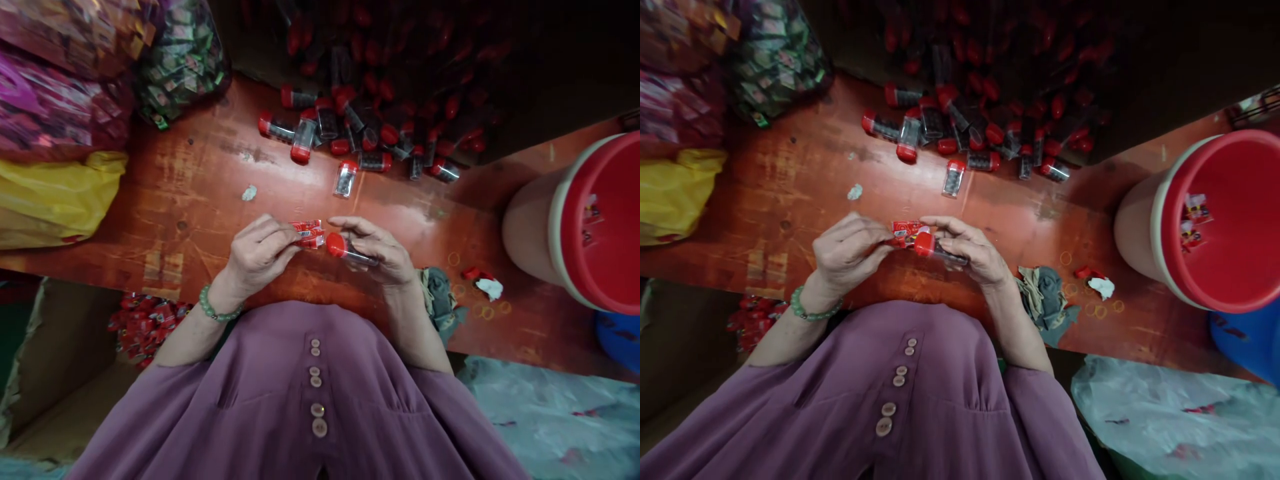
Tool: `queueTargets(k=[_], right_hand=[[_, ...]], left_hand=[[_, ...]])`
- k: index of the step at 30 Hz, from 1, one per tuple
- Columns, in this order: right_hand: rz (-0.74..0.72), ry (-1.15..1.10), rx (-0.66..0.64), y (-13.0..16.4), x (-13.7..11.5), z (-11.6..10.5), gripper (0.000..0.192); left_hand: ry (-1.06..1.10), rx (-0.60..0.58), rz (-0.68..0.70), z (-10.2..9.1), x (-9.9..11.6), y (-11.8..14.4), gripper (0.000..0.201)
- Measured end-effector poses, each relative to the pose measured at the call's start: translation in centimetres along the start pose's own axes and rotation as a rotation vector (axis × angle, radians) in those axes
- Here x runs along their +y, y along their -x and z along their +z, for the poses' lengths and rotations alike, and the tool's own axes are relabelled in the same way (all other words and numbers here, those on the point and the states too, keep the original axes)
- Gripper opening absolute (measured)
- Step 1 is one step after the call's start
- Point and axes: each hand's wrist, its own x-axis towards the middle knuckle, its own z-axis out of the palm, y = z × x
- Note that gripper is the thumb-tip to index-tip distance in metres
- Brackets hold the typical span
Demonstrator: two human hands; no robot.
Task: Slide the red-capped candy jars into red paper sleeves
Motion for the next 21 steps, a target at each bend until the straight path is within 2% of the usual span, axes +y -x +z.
queueTargets(k=[6, 10, 14, 17, 21], right_hand=[[0.114, 0.041, -0.086, -0.6, 0.3, -0.5, 0.038], [0.204, -0.040, -0.123, -1.4, 1.2, -1.2, 0.034], [0.230, -0.072, -0.110, -1.7, 1.4, -1.3, 0.032], [0.227, -0.059, -0.075, -1.6, 1.1, -0.9, 0.033], [0.222, -0.030, -0.031, -1.6, 1.0, -0.5, 0.032]], left_hand=[[-0.074, -0.086, 0.055, 0.1, 0.7, 0.3, 0.009], [-0.140, -0.136, 0.077, 0.4, 0.6, 0.5, 0.013], [-0.106, -0.161, 0.063, 1.0, 0.2, 0.8, 0.009], [-0.077, -0.160, 0.027, 1.6, -0.1, 1.2, 0.020], [-0.122, -0.146, 0.060, 2.2, -0.4, 1.4, 0.026]])
